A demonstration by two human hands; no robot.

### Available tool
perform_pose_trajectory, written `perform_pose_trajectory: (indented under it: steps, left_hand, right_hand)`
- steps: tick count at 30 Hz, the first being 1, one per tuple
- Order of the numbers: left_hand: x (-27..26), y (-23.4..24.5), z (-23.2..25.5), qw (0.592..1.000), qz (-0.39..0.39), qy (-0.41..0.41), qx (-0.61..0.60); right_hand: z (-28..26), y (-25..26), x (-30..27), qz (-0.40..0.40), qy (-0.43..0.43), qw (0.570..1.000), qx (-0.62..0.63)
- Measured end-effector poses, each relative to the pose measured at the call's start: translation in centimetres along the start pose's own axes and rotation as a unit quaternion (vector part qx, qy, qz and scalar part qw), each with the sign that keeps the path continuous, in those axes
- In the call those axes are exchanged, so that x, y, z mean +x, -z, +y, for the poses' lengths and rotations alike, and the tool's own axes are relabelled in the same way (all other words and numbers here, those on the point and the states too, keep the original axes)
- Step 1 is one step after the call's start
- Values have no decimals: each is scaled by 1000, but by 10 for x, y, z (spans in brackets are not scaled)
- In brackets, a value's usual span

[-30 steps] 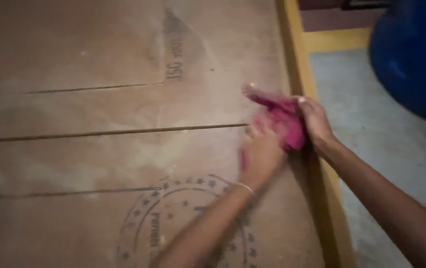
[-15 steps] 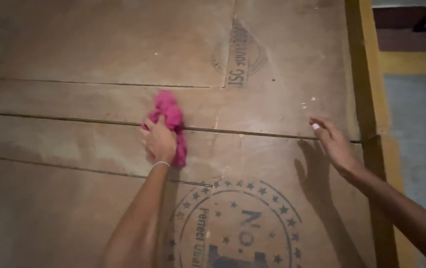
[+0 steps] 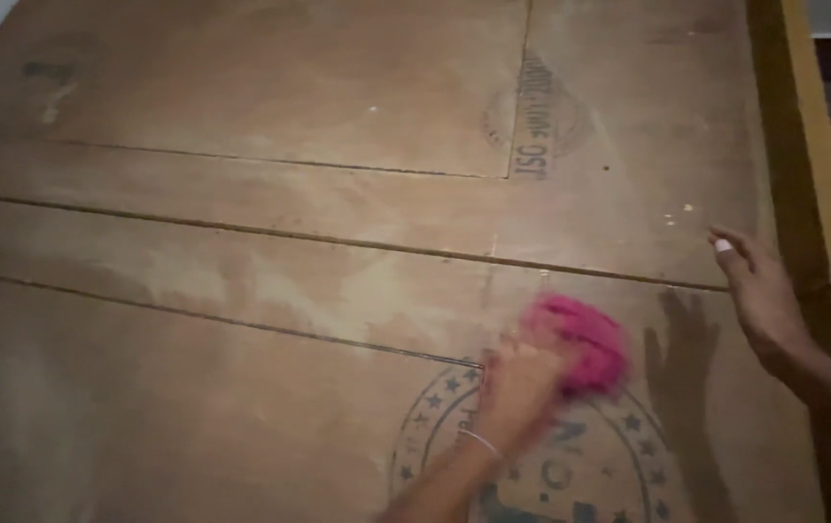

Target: Cleaning a large wooden bed surface using a pink cloth.

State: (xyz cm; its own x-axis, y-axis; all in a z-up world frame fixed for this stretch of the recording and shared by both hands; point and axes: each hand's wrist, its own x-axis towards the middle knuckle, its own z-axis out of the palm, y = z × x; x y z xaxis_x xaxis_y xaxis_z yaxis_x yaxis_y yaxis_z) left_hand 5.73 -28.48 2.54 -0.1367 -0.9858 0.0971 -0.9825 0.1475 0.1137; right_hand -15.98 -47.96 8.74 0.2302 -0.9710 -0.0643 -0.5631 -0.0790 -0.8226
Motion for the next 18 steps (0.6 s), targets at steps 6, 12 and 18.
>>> perform_pose_trajectory:
  steps: [6,12,18]
  left_hand:
    - [-65,-5,-255,925,137,345,80]
    - [-56,55,-192,895,203,394,-56]
    - [-89,-28,0,995,92,28,-9]
  right_hand:
    - [9,-24,9,-17,3,999,-41]
    - [-2,-54,14,-29,1,997,-68]
    - [-22,-57,27,-37,51,997,-41]
